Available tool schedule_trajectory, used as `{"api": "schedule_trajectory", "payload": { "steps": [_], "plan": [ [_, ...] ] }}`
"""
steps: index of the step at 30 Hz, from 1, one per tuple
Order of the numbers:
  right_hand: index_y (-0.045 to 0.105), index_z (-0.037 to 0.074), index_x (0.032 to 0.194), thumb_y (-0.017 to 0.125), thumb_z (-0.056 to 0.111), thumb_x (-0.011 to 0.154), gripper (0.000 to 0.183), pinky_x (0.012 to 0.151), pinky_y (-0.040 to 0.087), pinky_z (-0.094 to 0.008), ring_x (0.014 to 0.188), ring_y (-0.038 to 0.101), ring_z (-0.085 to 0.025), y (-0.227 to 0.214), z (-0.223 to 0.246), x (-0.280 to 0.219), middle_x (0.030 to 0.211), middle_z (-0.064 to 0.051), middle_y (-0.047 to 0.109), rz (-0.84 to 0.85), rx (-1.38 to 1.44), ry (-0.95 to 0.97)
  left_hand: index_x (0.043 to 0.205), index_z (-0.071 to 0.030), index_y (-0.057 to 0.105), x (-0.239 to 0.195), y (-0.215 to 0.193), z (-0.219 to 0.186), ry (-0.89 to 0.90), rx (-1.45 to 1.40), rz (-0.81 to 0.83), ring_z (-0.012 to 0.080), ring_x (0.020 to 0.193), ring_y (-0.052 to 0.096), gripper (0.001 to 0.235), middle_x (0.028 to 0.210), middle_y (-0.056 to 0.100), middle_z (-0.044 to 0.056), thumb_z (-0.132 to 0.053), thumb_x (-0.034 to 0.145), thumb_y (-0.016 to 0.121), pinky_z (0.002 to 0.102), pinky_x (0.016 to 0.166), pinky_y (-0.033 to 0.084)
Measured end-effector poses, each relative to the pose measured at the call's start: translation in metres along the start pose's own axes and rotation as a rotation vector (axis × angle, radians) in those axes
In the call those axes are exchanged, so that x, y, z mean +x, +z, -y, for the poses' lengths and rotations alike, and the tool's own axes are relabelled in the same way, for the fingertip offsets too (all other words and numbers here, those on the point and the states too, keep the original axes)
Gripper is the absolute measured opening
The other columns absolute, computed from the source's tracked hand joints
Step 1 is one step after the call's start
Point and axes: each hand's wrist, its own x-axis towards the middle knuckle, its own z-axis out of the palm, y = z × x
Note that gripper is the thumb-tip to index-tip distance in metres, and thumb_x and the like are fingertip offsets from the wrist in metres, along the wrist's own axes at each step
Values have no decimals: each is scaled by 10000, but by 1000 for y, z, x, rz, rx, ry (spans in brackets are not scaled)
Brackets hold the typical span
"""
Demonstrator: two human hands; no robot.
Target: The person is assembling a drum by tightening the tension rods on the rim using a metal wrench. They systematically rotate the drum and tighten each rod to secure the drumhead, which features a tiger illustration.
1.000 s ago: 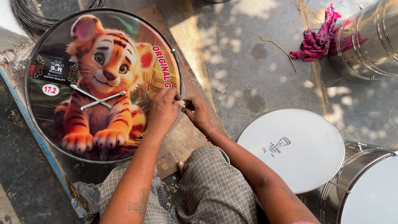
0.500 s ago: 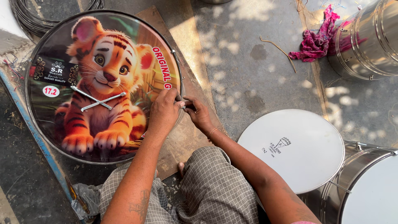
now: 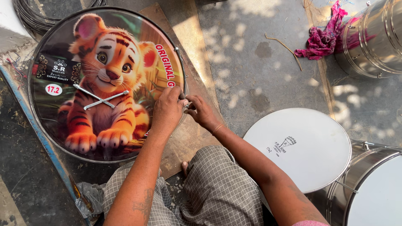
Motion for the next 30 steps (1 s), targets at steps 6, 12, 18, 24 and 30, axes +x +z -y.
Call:
{"api": "schedule_trajectory", "payload": {
  "steps": [6, 12, 18, 24, 30],
  "plan": [
    [491, 151, 1461, 659, 30, 960, 542, 878, 621, -275, 969, 714, -171, -30, -13, 10, 1253, -101, 621, -189, -108, 119, 985, -36, 567, 0, -1, -2, 4, -10, 4, 351, 883, 671, 275, 974, 625, 139, -134, 851, 787, 491, 763, 516],
    [464, 167, 1477, 786, 178, 863, 694, 825, 601, -315, 948, 684, -213, -26, -5, 23, 1295, -148, 600, -70, -230, 29, 976, -44, 573, -1, 0, -1, 10, -24, -20, 366, 899, 667, 268, 967, 629, 137, -127, 848, 793, 494, 768, 517],
    [399, 140, 1525, 749, 161, 842, 768, 852, 609, -319, 953, 672, -209, -43, -1, 16, 1340, -153, 547, -77, -215, -41, 985, -42, 569, 1, 1, 1, 21, 10, -25, 384, 903, 656, 280, 974, 622, 151, -128, 843, 794, 506, 765, 507],
    [478, 221, 1523, 651, 84, 1047, 525, 870, 644, -292, 989, 700, -182, -40, -12, 31, 1379, -69, 608, -170, -209, 396, 990, -46, 563, -2, 4, 1, 28, 7, -29, 379, 905, 655, 277, 989, 617, 149, -140, 860, 788, 507, 773, 506],
    [425, 115, 1471, 908, 183, 691, 920, 851, 551, -421, 967, 646, -275, -36, 23, 19, 1322, -207, 513, 66, -225, -54, 1008, -47, 569, 0, 7, 4, 31, 6, -34, 377, 907, 654, 280, 980, 612, 147, -136, 855, 787, 505, 774, 505]
  ]
}}
